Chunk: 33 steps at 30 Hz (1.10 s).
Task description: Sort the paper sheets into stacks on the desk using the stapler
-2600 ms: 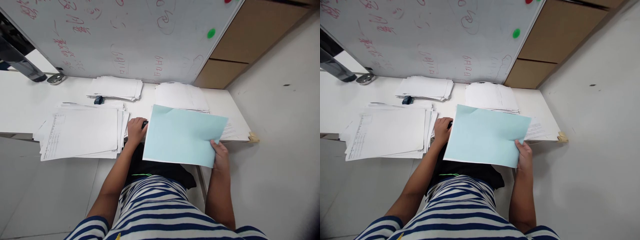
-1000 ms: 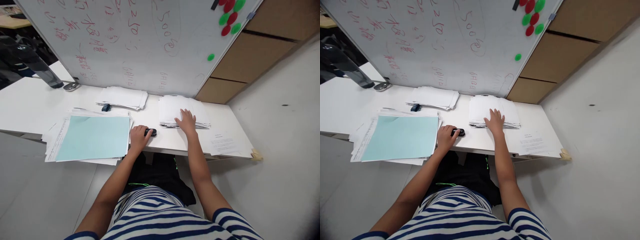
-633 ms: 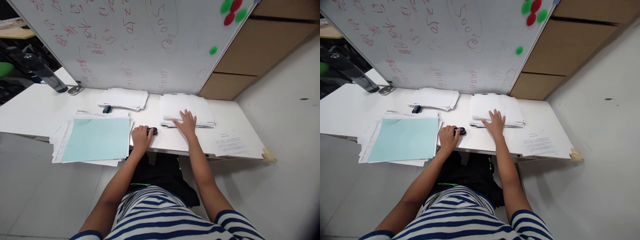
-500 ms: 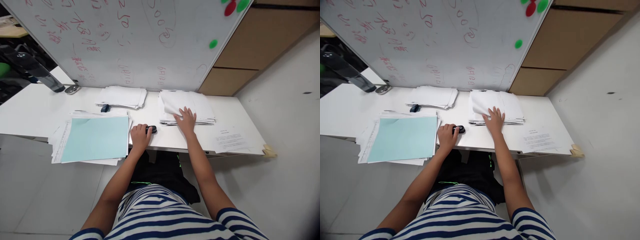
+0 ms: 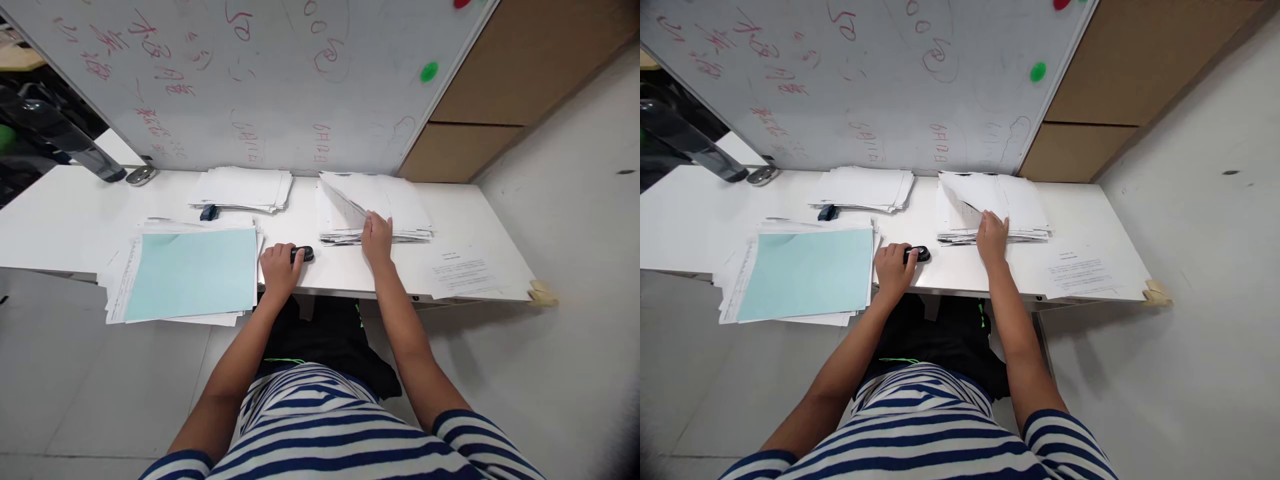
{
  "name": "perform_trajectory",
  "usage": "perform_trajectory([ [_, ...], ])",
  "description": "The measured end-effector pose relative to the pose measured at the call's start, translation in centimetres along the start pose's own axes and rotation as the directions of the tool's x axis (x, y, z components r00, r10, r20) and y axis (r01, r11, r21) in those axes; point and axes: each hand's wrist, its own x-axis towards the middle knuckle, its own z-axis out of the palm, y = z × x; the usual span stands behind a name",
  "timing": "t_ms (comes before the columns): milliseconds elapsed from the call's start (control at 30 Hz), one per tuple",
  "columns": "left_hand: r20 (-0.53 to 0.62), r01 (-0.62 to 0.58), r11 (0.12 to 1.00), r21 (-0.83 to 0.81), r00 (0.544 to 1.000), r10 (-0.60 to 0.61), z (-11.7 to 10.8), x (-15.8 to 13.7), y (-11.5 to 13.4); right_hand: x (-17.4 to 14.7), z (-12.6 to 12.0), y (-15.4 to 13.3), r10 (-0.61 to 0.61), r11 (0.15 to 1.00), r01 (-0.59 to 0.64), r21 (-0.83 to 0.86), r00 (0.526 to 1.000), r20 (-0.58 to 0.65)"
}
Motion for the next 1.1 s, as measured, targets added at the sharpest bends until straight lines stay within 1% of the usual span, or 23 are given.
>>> perform_trajectory([
  [167, -0.033, -0.008, 1.000, 0.004, 0.999, 0.008, 0.3, -0.1, -0.1, 0.1, 0.5, 0.6, -0.056, 0.998, 0.058, 0.031, 0.996, -0.069],
  [300, -0.043, -0.023, 1.000, 0.009, 0.999, 0.024, 0.5, -0.1, -0.3, 0.1, 0.3, 0.5, -0.038, 0.997, 0.044, 0.068, 0.995, -0.094],
  [433, -0.056, -0.032, 0.999, 0.006, 0.998, 0.032, 0.5, -0.1, -0.4, 0.0, 0.0, 0.2, 0.055, 0.987, -0.040, 0.153, 0.993, -0.100],
  [533, -0.063, -0.029, 1.000, -0.003, 0.998, 0.029, 0.6, -0.1, -0.4, -0.1, -0.2, -0.1, 0.165, 0.959, -0.141, 0.245, 0.983, -0.079],
  [600, -0.065, -0.029, 1.000, -0.007, 0.998, 0.028, 0.7, -0.2, -0.4, -0.1, -0.4, -0.3, 0.213, 0.939, -0.187, 0.288, 0.975, -0.063],
  [767, -0.056, -0.018, 1.000, -0.020, 0.998, 0.017, 0.8, -0.2, -0.5, -0.1, -0.7, -0.6, 0.249, 0.917, -0.213, 0.337, 0.966, -0.064],
  [867, -0.052, -0.003, 0.999, -0.034, 0.999, 0.001, 0.8, -0.2, -0.5, -0.2, -0.5, -0.5, 0.238, 0.924, -0.200, 0.326, 0.968, -0.081],
  [967, -0.071, 0.008, 0.998, -0.067, 0.997, -0.013, 0.7, -0.3, -0.6, -0.3, -0.4, -0.8, 0.204, 0.933, -0.158, 0.324, 0.973, -0.112],
  [1033, -0.093, 0.021, 0.996, -0.087, 0.995, -0.029, 0.8, -0.5, -0.5, -0.6, -0.9, -1.5, 0.176, 0.941, -0.122, 0.317, 0.973, -0.150],
  [1100, -0.117, 0.037, 0.994, -0.099, 0.992, -0.049, 0.8, -0.6, -0.4, -1.2, -2.1, -2.8, 0.143, 0.947, -0.073, 0.312, 0.968, -0.207],
])
